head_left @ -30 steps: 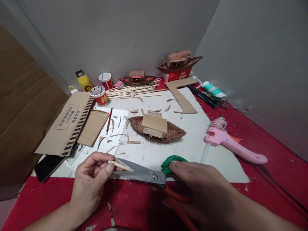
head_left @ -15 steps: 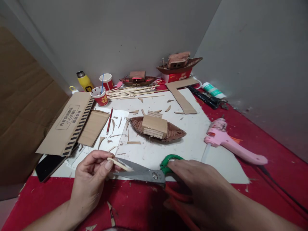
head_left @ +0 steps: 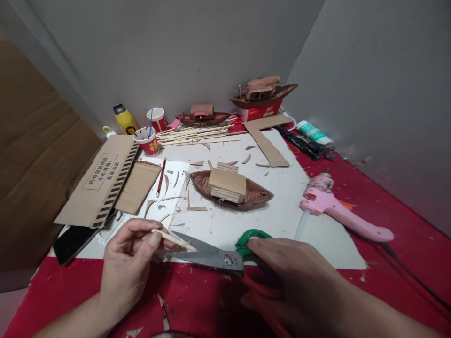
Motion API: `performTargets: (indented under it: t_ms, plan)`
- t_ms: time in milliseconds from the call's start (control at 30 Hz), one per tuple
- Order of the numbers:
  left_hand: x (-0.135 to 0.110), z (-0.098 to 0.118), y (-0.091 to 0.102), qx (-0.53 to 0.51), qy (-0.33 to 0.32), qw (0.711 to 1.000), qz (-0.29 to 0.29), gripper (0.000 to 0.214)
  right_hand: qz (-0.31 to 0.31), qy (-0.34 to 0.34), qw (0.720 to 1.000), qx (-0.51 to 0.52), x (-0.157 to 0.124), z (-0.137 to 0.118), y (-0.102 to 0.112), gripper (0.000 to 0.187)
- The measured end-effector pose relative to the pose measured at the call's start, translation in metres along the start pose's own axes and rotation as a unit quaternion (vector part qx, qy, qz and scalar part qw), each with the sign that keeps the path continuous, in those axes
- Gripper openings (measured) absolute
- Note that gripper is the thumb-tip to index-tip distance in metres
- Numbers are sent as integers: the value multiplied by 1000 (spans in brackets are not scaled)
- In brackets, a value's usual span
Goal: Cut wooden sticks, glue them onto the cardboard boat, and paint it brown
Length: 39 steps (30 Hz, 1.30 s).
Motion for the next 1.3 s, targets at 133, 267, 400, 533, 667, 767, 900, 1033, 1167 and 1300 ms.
performTargets:
  t_ms: [133, 267, 400, 533, 667, 767, 900, 1033, 1167, 1300]
  plan:
    - [-1, 2, -3, -10, 4, 1000, -11, 13, 11, 4, 1000, 17, -2, 1, -3, 36]
    - [-3, 1, -5, -22, 24, 999, -31, 11, 5, -2, 999, 33, -4, 2, -6, 35]
    - [-4, -1, -2, -18, 37, 999, -23, 12, -21, 8, 999, 42, -5, 1, -6, 35]
    - [-1, -3, -3, -29, 39, 999, -23, 13, 7, 16, 1000, 16, 0, 0, 1, 35]
    - [-2, -8, -11, -72, 111, 989, -62, 16, 28, 20, 999, -11, 3, -2, 4, 35]
    - [-4, -10, -15, -93, 138, 983, -83, 25, 39, 22, 999, -20, 2, -3, 3, 37]
    - [-4, -12, -12, -82, 134, 985, -76, 24, 58, 42, 997, -19, 1, -3, 2, 35]
    - [-8, -14, -13, -86, 135, 981, -107, 20, 74, 60, 995, -21, 1, -5, 2, 36]
    - [-12, -14, -15, -90, 111, 981, -129, 26, 68, 69, 995, -19, 0, -8, -1, 35]
    - [-11, -15, -17, -97, 118, 981, -121, 26, 58, 64, 996, -15, -3, -8, -5, 37]
Point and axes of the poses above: each hand's wrist, its own x-axis towards the middle knuckle, its own y-axis out of the back of the hand, z = x × y, the point moved 4 cm from there along x, towards the middle knuckle, and after that the axes turned 7 degrees about -y, right-handed, at the moved point
